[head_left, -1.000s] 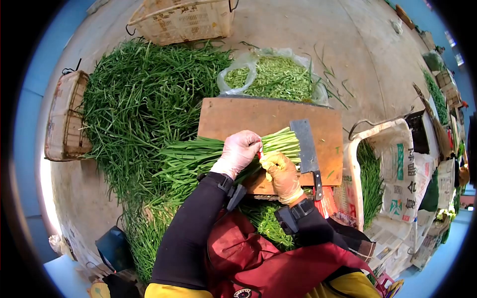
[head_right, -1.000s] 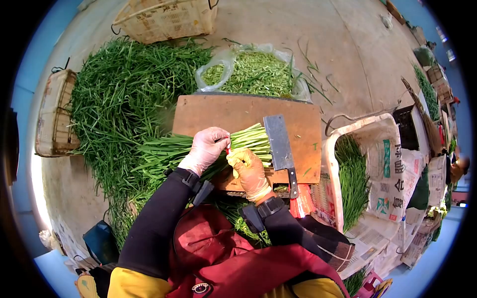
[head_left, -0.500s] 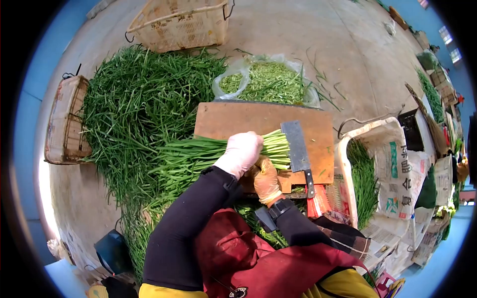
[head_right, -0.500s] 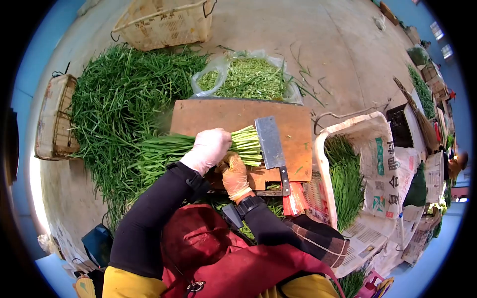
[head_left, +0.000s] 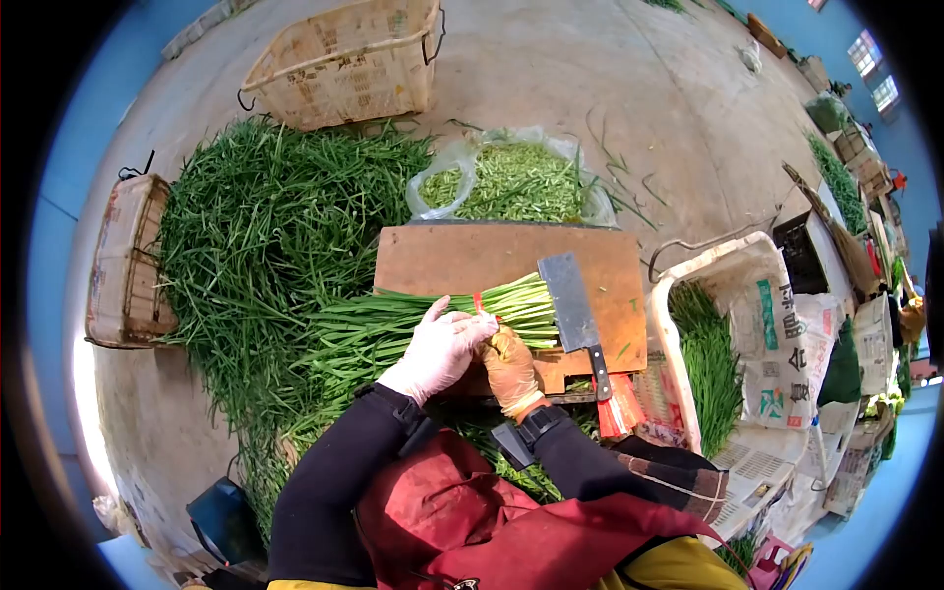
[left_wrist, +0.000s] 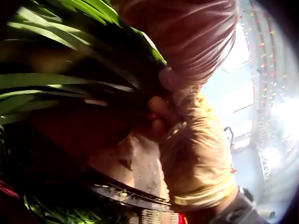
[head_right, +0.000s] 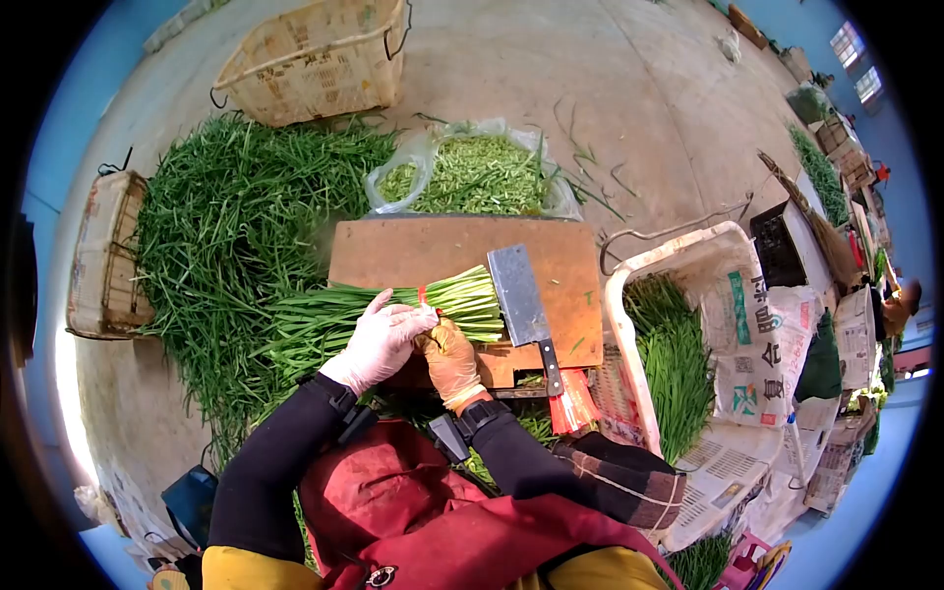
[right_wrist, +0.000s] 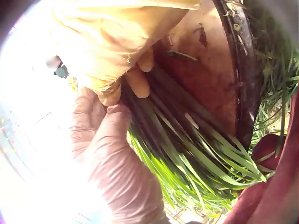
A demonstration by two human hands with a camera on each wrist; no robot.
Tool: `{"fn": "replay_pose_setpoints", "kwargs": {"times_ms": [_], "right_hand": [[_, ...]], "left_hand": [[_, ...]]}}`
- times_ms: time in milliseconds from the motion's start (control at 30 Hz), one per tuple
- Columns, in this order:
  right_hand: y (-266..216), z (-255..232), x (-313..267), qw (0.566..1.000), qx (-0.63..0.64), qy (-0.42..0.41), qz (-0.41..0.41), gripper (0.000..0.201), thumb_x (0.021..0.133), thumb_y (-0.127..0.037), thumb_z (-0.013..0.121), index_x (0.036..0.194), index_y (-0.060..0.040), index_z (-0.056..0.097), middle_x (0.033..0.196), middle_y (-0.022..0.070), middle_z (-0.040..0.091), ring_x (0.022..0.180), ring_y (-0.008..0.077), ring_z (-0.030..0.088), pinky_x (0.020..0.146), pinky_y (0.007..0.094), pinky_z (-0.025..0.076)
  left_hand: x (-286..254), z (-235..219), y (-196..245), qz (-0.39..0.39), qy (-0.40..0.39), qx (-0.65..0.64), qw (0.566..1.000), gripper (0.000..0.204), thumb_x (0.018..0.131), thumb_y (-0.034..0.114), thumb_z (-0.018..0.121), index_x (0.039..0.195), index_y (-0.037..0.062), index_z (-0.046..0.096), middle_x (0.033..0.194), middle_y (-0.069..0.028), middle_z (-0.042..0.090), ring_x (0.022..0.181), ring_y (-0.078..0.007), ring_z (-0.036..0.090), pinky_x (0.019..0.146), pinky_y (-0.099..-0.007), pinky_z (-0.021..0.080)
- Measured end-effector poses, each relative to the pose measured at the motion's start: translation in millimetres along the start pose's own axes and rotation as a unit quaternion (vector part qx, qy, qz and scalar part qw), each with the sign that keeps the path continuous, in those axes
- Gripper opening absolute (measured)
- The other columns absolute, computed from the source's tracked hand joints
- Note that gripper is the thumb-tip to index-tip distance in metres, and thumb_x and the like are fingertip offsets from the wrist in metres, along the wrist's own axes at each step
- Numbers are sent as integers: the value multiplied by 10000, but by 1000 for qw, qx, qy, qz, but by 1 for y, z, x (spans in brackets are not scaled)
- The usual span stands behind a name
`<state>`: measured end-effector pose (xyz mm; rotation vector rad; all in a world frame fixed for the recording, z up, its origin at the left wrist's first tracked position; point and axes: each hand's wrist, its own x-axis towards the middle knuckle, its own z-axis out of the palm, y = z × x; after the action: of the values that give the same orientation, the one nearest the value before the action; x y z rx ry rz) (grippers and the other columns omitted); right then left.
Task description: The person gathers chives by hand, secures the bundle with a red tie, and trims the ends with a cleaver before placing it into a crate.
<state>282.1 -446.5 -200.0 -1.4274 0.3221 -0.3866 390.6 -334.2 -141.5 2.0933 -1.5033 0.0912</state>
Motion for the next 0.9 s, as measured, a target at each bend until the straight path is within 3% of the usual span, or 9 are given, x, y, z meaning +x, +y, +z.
{"fn": "replay_pose_setpoints", "kwargs": {"times_ms": [133,233,300,433,533,633,667,833,900], "right_hand": [[6,-9,-5,1000,-15,-19,2,52,897,16,603,937,-16,596,913,46,562,841,161,546,768,283,461],[-21,-15,-14,995,-72,-59,34,235,935,-14,584,1167,-4,618,1145,69,633,1048,141,585,915,275,479],[-20,-18,-23,990,55,-77,108,320,935,-24,586,1254,9,597,1255,98,624,1146,155,576,983,287,466],[-58,-32,-14,987,-129,-51,-79,378,906,-34,606,1285,-47,599,1209,104,657,1135,209,598,989,314,462],[-91,-36,18,942,-317,-51,-98,507,852,-71,616,1349,-43,520,1245,182,587,1182,331,542,1003,387,447],[-74,-38,45,872,-460,-130,-108,405,863,-124,597,1266,-87,574,1158,206,594,1096,367,578,926,415,486],[-82,-38,51,850,-496,-174,-24,372,869,-169,588,1233,-102,621,1107,195,615,1052,361,597,905,413,488],[-82,-39,75,809,-548,-214,0,254,886,-195,553,1117,-182,660,936,180,647,894,369,640,764,450,521],[-74,-39,76,783,-582,-195,-97,204,897,-218,555,943,-74,691,976,212,654,815,376,677,687,447,545]], "left_hand": [[0,6,-9,5,-9,-5,1000,360,714,52,683,1030,225,683,1073,23,713,991,-198,661,1027,-505,427],[-2,10,-13,14,14,-15,1000,365,710,61,691,1038,221,690,1066,24,713,985,-196,659,1027,-502,426],[-6,17,-19,17,-6,20,1000,422,706,49,658,1093,217,681,1080,20,709,986,-204,650,1052,-496,411],[-4,13,-18,17,-3,15,1000,184,712,133,717,878,210,705,1010,55,725,964,-167,655,1040,-493,427],[-3,15,-16,32,31,18,999,203,666,166,792,846,197,704,978,43,729,927,-181,666,997,-510,451],[0,8,-9,13,22,7,1000,112,723,168,730,829,194,705,981,49,732,945,-168,672,1016,-513,448],[-1,8,-10,15,18,13,1000,118,721,170,731,834,196,709,989,40,733,949,-168,672,1014,-505,451],[6,6,-5,15,23,3,1000,114,721,175,736,831,192,713,954,25,701,903,-195,661,985,-482,466],[8,7,-5,38,56,-11,998,134,680,117,752,796,161,700,871,-2,670,800,-238,641,928,-491,482]]}}
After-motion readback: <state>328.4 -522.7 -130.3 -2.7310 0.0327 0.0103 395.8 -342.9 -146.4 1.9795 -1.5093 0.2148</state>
